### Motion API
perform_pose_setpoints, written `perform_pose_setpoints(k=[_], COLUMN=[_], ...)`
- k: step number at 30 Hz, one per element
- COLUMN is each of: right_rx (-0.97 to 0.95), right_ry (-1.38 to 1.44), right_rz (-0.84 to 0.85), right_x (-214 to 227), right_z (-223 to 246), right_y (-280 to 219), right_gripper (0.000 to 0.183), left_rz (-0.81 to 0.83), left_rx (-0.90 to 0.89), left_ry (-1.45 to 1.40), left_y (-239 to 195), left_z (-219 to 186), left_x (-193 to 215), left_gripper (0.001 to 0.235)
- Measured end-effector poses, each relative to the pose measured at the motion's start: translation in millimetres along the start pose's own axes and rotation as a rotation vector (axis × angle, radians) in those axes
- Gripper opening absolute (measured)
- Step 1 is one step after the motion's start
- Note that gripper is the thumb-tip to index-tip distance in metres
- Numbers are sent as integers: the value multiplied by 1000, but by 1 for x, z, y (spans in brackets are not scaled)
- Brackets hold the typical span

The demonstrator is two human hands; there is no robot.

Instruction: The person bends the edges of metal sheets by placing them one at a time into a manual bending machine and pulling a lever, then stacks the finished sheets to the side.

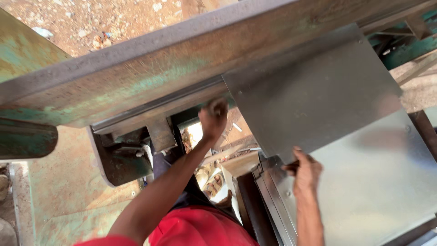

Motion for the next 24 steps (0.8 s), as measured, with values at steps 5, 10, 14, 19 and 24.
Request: perform_pose_setpoints(k=[5,10,14,19,24], right_rx=[270,661,688,660,615], right_ry=[-32,21,-162,61,-12], right_rz=[25,265,211,263,219], right_x=[-32,-110,-127,-93,-61], right_z=[126,247,273,212,159], right_y=[-37,-66,-65,-57,-28], right_gripper=[31,35,40,54,46], left_rz=[25,152,118,143,284], left_rx=[-450,-546,-517,-719,-408], left_ry=[83,131,31,133,270], left_y=[-15,14,35,26,54], left_z=[-91,-148,-153,-143,-118], left_x=[43,20,7,-4,-23], left_gripper=[52,68,48,22,14])
Point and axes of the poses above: each hand's wrist, its own y-axis towards the middle knuckle, its own x-axis out of the back of the hand, z = x × y, the point moved 7 cm from there along y, towards the middle knuckle
